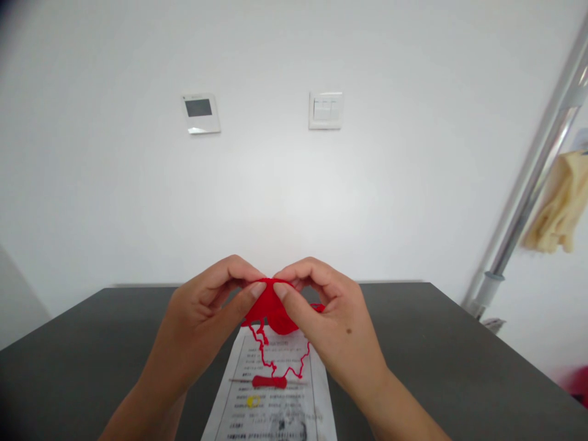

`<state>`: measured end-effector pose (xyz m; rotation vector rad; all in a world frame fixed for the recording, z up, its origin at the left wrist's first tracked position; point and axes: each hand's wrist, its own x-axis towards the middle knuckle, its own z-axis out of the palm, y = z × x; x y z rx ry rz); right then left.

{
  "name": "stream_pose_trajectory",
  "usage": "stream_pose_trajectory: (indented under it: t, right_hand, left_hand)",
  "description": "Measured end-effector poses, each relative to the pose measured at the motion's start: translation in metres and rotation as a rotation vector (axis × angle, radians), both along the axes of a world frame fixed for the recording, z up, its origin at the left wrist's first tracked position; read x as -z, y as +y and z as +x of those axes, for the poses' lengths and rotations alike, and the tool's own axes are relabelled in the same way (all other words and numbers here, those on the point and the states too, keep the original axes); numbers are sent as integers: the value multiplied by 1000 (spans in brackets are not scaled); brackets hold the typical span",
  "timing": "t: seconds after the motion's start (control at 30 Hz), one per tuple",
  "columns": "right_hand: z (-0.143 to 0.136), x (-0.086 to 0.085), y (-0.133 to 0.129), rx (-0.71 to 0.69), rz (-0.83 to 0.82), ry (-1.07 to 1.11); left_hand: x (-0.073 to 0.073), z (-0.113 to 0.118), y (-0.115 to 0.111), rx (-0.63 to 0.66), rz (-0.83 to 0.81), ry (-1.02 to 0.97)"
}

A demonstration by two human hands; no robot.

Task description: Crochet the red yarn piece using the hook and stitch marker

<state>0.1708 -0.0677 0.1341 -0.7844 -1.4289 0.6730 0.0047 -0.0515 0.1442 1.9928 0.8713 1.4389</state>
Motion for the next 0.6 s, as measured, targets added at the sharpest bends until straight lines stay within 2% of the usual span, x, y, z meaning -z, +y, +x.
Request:
stream_pose_trajectory:
  t: [0.4,0.6]
  right_hand:
    - [1,2,1,4,10,11]
    - [0,-1,0,2,3,-17]
  left_hand:
    - [0,2,0,26,-38,4]
    - [-1,1,0,-14,26,25]
